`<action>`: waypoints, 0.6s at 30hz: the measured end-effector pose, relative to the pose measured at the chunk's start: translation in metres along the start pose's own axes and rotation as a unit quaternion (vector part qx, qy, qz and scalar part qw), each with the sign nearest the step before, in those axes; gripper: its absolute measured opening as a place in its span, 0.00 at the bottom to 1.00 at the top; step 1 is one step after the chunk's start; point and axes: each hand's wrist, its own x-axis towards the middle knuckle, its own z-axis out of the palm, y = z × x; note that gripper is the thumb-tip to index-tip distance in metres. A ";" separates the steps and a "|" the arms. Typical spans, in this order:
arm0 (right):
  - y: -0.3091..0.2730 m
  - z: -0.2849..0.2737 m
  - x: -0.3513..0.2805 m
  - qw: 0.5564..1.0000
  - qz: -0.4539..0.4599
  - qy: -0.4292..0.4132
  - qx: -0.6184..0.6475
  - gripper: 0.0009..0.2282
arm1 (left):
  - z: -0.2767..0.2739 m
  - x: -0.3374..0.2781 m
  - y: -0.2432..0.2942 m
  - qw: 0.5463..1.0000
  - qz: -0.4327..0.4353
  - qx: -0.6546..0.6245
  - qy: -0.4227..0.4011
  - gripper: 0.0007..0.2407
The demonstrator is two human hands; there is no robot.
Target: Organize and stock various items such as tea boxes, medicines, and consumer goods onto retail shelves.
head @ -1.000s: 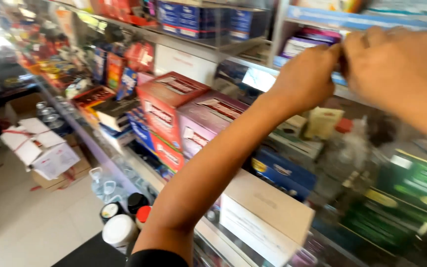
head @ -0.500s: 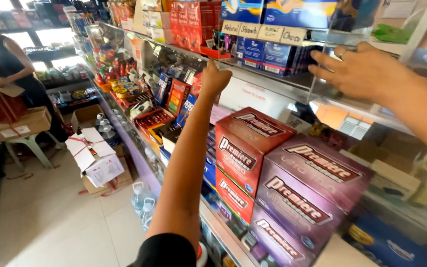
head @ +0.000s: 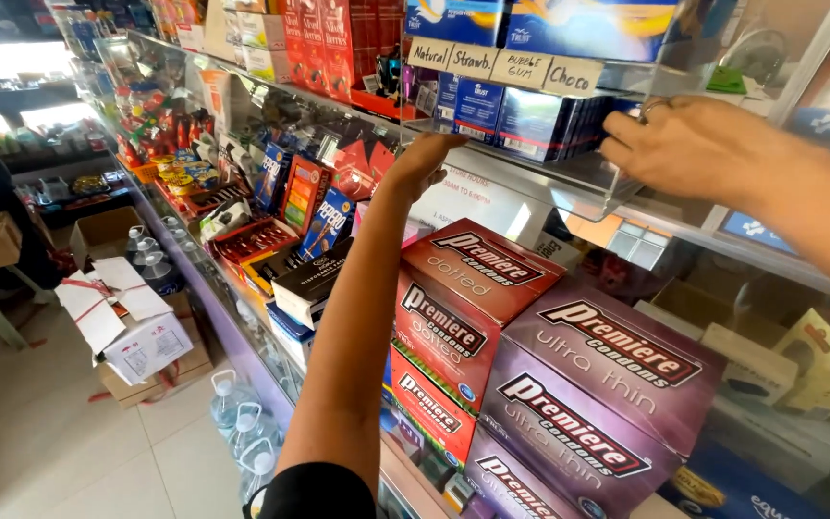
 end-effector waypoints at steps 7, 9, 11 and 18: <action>-0.003 -0.017 -0.040 0.998 0.031 0.028 -0.054 0.05 | 0.018 -0.030 0.017 0.988 -0.011 0.108 -0.110 0.39; -0.003 -0.018 -0.047 0.996 0.044 0.023 -0.070 0.02 | 0.025 -0.042 0.027 0.984 -0.025 0.135 -0.114 0.40; -0.002 -0.013 -0.053 0.997 0.042 0.041 -0.044 0.06 | 0.033 -0.057 0.040 0.972 -0.003 0.192 -0.135 0.42; -0.004 0.012 -0.087 0.997 0.024 0.029 -0.062 0.12 | 0.057 -0.058 0.036 0.972 -0.001 0.161 -0.173 0.44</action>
